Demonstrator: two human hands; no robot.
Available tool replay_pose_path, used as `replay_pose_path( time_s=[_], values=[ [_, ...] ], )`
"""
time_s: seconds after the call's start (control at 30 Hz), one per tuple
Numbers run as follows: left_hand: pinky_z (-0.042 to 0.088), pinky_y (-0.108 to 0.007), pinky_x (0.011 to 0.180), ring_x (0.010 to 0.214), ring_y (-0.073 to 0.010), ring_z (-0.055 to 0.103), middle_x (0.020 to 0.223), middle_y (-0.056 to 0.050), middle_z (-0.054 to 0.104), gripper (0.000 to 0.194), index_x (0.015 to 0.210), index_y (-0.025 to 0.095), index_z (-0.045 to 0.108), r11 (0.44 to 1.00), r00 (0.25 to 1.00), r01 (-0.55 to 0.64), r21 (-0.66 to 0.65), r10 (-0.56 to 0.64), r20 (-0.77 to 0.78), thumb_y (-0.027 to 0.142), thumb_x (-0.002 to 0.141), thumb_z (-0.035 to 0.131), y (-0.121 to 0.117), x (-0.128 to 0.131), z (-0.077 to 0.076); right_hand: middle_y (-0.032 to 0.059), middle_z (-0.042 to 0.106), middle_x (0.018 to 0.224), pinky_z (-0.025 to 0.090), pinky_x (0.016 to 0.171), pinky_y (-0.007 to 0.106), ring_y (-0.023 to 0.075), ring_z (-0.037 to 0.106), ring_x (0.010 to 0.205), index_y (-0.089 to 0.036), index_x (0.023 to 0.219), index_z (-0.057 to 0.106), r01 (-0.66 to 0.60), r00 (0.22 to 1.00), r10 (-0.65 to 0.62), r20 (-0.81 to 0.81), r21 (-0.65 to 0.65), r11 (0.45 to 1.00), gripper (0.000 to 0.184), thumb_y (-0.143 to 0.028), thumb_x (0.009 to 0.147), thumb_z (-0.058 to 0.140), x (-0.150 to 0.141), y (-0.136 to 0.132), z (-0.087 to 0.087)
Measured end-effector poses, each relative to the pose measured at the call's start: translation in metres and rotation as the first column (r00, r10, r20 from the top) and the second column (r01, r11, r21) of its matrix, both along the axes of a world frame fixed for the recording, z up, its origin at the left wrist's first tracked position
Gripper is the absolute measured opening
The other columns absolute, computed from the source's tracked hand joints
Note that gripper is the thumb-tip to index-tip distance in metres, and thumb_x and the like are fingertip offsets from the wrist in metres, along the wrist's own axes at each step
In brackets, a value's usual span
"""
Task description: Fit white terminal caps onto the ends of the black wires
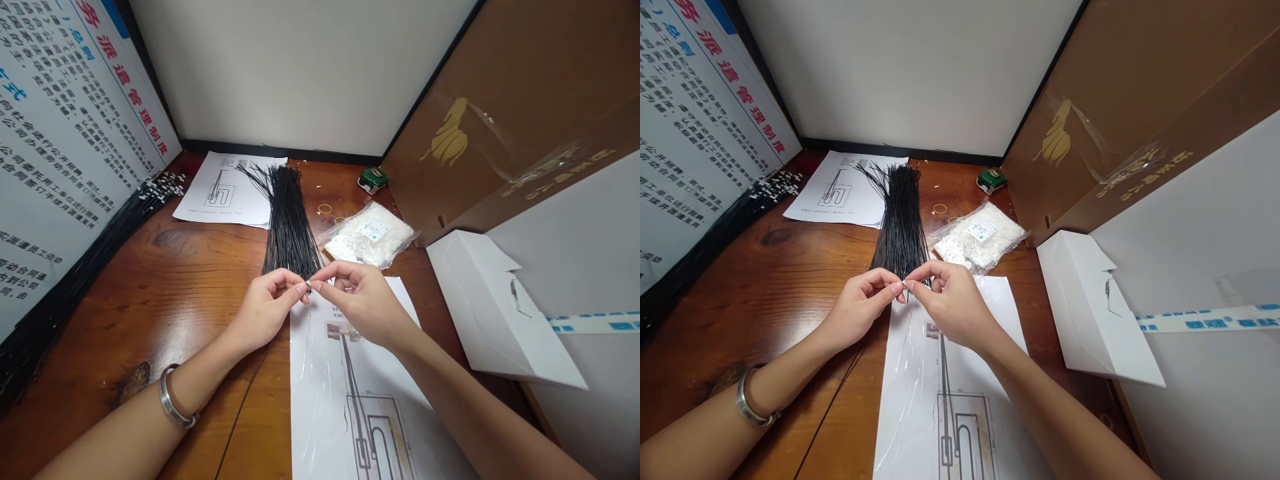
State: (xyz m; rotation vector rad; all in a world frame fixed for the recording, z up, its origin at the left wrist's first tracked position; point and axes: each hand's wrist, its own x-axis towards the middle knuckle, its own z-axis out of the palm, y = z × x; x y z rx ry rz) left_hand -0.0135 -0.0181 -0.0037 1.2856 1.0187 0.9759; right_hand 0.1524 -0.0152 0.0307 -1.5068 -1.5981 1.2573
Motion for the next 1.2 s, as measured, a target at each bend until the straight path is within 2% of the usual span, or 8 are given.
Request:
replay_pose_path(
  time_s=[0.37,0.63,0.73,0.8,0.93,1.0,1.13,1.2],
  values=[
    [0.041,-0.025,0.065,0.067,-0.0114,0.055,0.072,-0.002,0.065,0.019,0.074,0.015,0.062,1.000,0.999,0.006,-0.005,-0.006,-0.050,0.030,0.084,0.058,-0.001,0.000,0.001,-0.0079,0.038,0.041,0.019,0.038,0.021,0.0059,0.028,0.038,-0.016,0.075,0.067,0.057,0.998,-0.057,0.003,0.022,0.998,0.013,-0.028,0.077,0.063,-0.002,0.000,-0.003],
    [0.042,-0.026,0.058,0.063,-0.0135,0.057,0.072,-0.004,0.070,0.029,0.101,0.014,0.070,0.988,0.955,0.155,-0.013,-0.153,-0.253,0.033,0.089,0.052,-0.010,0.002,0.008,-0.0001,0.058,0.058,0.035,0.046,0.025,0.0108,0.044,0.048,-0.018,0.078,0.069,0.378,0.924,-0.379,-0.053,0.285,0.881,0.019,-0.037,0.073,0.068,0.025,0.019,0.011],
    [0.043,-0.026,0.056,0.056,-0.0138,0.055,0.058,0.000,0.065,0.036,0.108,0.017,0.070,0.996,0.935,0.078,0.032,-0.062,-0.351,0.038,0.091,0.046,-0.005,-0.009,0.015,0.0012,0.061,0.065,0.037,0.049,0.027,0.0118,0.046,0.050,-0.021,0.084,0.070,0.329,0.901,-0.415,0.125,0.424,0.844,0.019,-0.037,0.079,0.061,0.045,0.027,0.017],
    [0.047,-0.027,0.062,0.064,-0.0159,0.061,0.069,-0.002,0.070,0.039,0.113,0.020,0.068,0.997,0.900,-0.008,0.079,0.041,-0.434,0.042,0.092,0.045,0.003,-0.027,0.022,0.0021,0.062,0.067,0.039,0.054,0.029,0.0129,0.048,0.052,-0.021,0.079,0.071,0.210,0.824,-0.428,0.370,0.503,0.839,0.015,-0.031,0.078,0.060,0.058,0.032,0.015],
    [0.040,-0.037,0.099,0.111,-0.0246,0.059,0.119,-0.007,0.068,0.037,0.112,0.018,0.068,0.957,0.691,-0.107,0.270,0.267,-0.671,0.038,0.091,0.046,0.028,-0.084,0.042,0.0043,0.066,0.070,0.041,0.058,0.030,0.0186,0.058,0.061,-0.022,0.085,0.075,0.008,0.672,-0.255,0.695,0.338,0.941,0.023,-0.020,0.078,0.053,0.075,0.042,0.001],
    [0.039,-0.044,0.101,0.114,-0.0300,0.057,0.120,-0.007,0.067,0.037,0.115,0.018,0.066,0.938,0.510,-0.131,0.322,0.342,-0.789,0.035,0.090,0.047,0.039,-0.115,0.055,0.0055,0.070,0.076,0.042,0.060,0.030,0.0209,0.061,0.067,-0.023,0.096,0.075,-0.019,0.627,-0.184,0.757,0.251,0.968,0.031,-0.016,0.078,0.050,0.077,0.045,-0.006],
    [0.039,-0.058,0.091,0.109,-0.0395,0.054,0.093,-0.007,0.070,0.032,0.103,0.022,0.069,0.854,0.062,-0.222,0.471,0.494,-0.867,0.041,0.088,0.049,0.051,-0.161,0.076,0.0072,0.074,0.096,0.043,0.065,0.032,0.0258,0.066,0.084,-0.026,0.112,0.070,-0.090,0.553,-0.112,0.825,0.193,0.977,0.038,-0.018,0.083,0.047,0.074,0.045,-0.013],
    [0.036,-0.062,0.093,0.118,-0.0419,0.046,0.104,-0.006,0.066,0.033,0.110,0.023,0.064,0.803,-0.039,-0.163,0.573,0.575,-0.817,0.041,0.090,0.045,0.052,-0.172,0.079,0.0088,0.074,0.098,0.043,0.066,0.033,0.0279,0.066,0.087,-0.025,0.114,0.069,-0.107,0.507,-0.115,0.854,0.194,0.975,0.036,-0.025,0.086,0.046,0.072,0.045,-0.015]
  ],
)
